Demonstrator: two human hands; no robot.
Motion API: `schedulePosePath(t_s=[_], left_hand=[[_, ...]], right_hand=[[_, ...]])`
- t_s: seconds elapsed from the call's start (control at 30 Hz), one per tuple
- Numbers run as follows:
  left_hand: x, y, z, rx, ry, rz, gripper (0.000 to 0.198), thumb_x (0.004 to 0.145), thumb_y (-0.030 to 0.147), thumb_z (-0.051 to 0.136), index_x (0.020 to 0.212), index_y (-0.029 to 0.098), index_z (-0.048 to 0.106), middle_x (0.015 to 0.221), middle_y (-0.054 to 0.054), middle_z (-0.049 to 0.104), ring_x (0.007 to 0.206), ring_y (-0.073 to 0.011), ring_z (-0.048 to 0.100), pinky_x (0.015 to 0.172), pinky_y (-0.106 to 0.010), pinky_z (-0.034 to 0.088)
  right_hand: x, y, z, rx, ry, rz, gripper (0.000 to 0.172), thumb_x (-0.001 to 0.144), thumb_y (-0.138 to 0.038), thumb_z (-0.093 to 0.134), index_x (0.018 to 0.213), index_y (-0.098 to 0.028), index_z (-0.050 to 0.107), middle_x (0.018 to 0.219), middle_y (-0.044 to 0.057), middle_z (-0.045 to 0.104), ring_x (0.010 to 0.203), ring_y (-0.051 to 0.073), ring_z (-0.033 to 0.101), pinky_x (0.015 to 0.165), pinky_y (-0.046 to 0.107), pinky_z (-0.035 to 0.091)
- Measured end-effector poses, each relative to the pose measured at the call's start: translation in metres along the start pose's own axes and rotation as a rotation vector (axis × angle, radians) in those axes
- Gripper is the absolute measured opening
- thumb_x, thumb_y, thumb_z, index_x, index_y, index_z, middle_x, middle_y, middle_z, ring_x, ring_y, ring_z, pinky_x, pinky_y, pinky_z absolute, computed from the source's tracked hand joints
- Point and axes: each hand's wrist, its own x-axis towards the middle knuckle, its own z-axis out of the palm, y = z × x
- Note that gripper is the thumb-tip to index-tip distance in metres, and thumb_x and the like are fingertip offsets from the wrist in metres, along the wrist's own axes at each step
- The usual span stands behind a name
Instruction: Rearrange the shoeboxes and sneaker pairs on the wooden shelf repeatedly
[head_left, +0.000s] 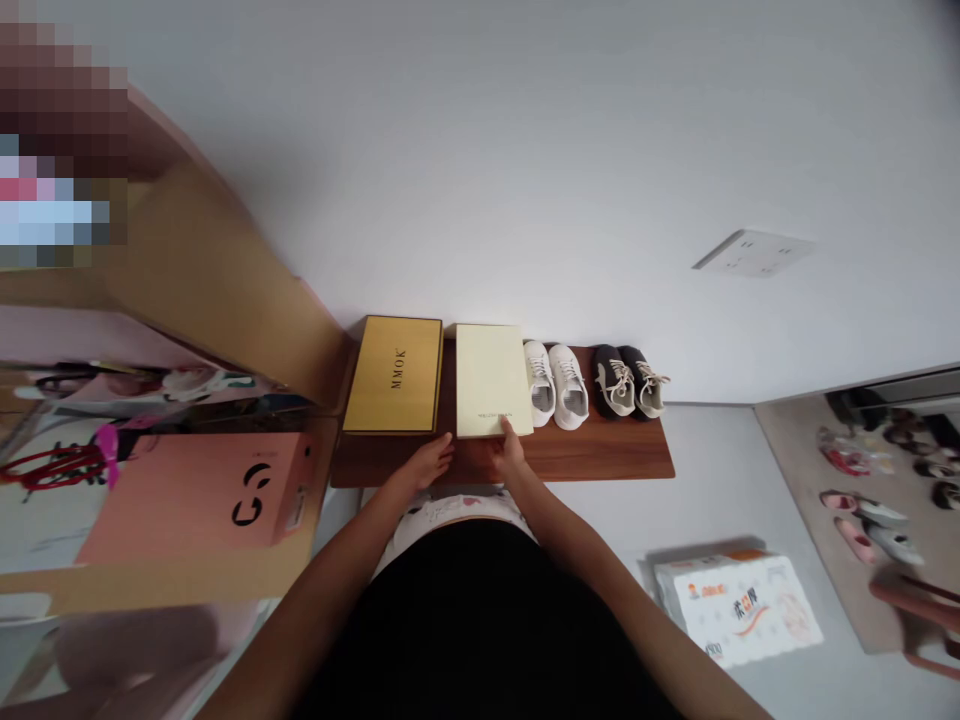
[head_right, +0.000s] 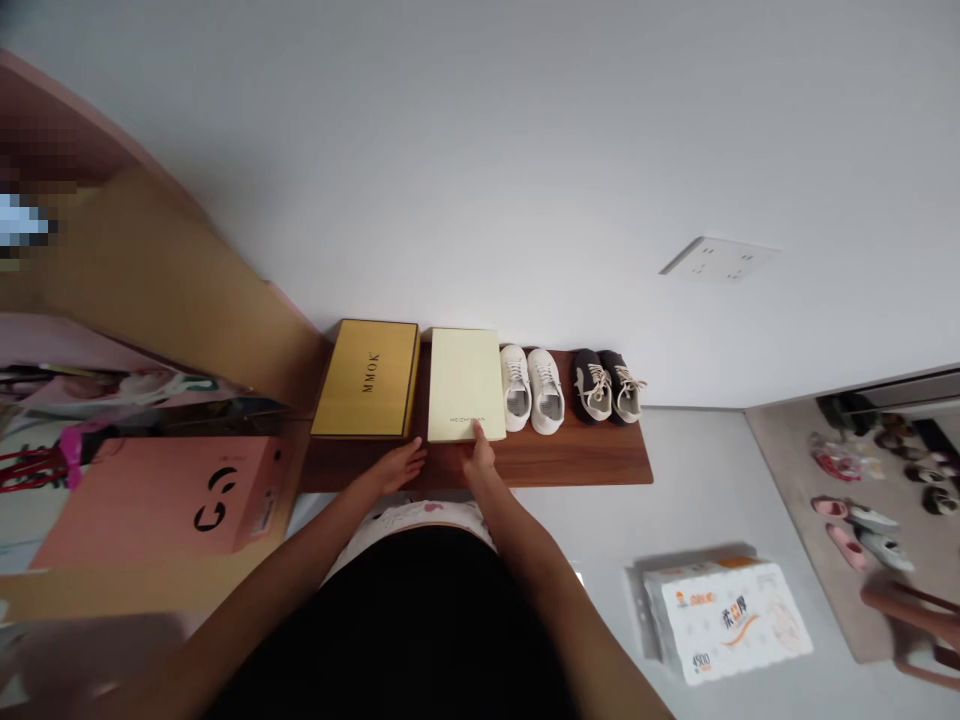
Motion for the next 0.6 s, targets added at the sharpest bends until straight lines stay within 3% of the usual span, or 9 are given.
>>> schedulePosePath(t_s=[0.07, 0.13, 0.23, 0.3, 0.43, 0.5, 0.6], left_hand=[[-0.003, 0.007, -0.028, -0.226, 0.160, -0.026, 0.038, 0.095, 0.053, 0.073, 0.119, 0.022, 0.070, 0.120, -0.015, 0.074, 0.110, -0.0218, 0.073, 0.096, -0.033, 0.058], [-0.004, 0.021, -0.055, -0.434, 0.352, 0.073, 0.026, 0.100, 0.048, 0.067, 0.109, 0.023, 0.068, 0.102, -0.008, 0.072, 0.089, -0.0142, 0.071, 0.081, -0.023, 0.058], [-0.005, 0.046, -0.079, -0.474, 0.514, 0.165, 0.018, 0.101, 0.041, 0.064, 0.109, 0.025, 0.066, 0.094, -0.003, 0.067, 0.076, -0.0100, 0.065, 0.071, -0.020, 0.056], [-0.008, 0.058, -0.080, -0.407, 0.541, 0.213, 0.022, 0.102, 0.037, 0.060, 0.121, 0.026, 0.063, 0.104, -0.004, 0.070, 0.083, -0.0117, 0.068, 0.074, -0.023, 0.058], [-0.029, 0.072, -0.072, -0.299, 0.565, 0.423, 0.041, 0.103, 0.034, 0.054, 0.142, 0.024, 0.052, 0.137, -0.012, 0.069, 0.115, -0.0197, 0.071, 0.087, -0.033, 0.061], [-0.044, 0.077, -0.073, -0.201, 0.595, 0.582, 0.042, 0.103, 0.035, 0.055, 0.142, 0.020, 0.050, 0.145, -0.015, 0.065, 0.124, -0.0222, 0.068, 0.093, -0.034, 0.061], [-0.069, 0.081, -0.079, 0.118, 0.723, 0.783, 0.038, 0.097, 0.041, 0.067, 0.125, 0.017, 0.058, 0.134, -0.016, 0.068, 0.124, -0.0266, 0.067, 0.103, -0.038, 0.057]], right_hand=[[-0.006, -0.003, 0.011, 0.060, 0.087, -0.030, 0.040, 0.083, -0.043, 0.083, 0.113, -0.021, 0.069, 0.101, 0.005, 0.080, 0.094, 0.021, 0.076, 0.070, 0.026, 0.064], [-0.012, -0.008, 0.017, 0.091, 0.137, -0.095, 0.045, 0.081, -0.042, 0.083, 0.119, -0.022, 0.067, 0.111, 0.007, 0.080, 0.101, 0.021, 0.076, 0.072, 0.025, 0.064], [-0.021, -0.023, 0.020, 0.079, 0.176, -0.233, 0.052, 0.081, -0.046, 0.082, 0.123, -0.023, 0.064, 0.121, 0.010, 0.078, 0.107, 0.023, 0.076, 0.074, 0.029, 0.064], [-0.027, -0.036, 0.020, 0.029, 0.214, -0.315, 0.053, 0.081, -0.050, 0.079, 0.122, -0.022, 0.062, 0.124, 0.012, 0.077, 0.108, 0.024, 0.076, 0.076, 0.032, 0.064], [-0.040, -0.059, 0.016, -0.148, 0.272, -0.495, 0.049, 0.080, -0.055, 0.077, 0.112, -0.021, 0.061, 0.121, 0.013, 0.076, 0.104, 0.025, 0.074, 0.082, 0.035, 0.063], [-0.049, -0.064, 0.012, -0.284, 0.258, -0.621, 0.048, 0.080, -0.058, 0.077, 0.107, -0.020, 0.062, 0.112, 0.011, 0.076, 0.099, 0.023, 0.073, 0.083, 0.035, 0.061], [-0.061, -0.063, 0.008, -0.606, 0.235, -0.798, 0.046, 0.079, -0.059, 0.079, 0.097, -0.021, 0.061, 0.097, 0.006, 0.073, 0.091, 0.022, 0.069, 0.084, 0.035, 0.059]])
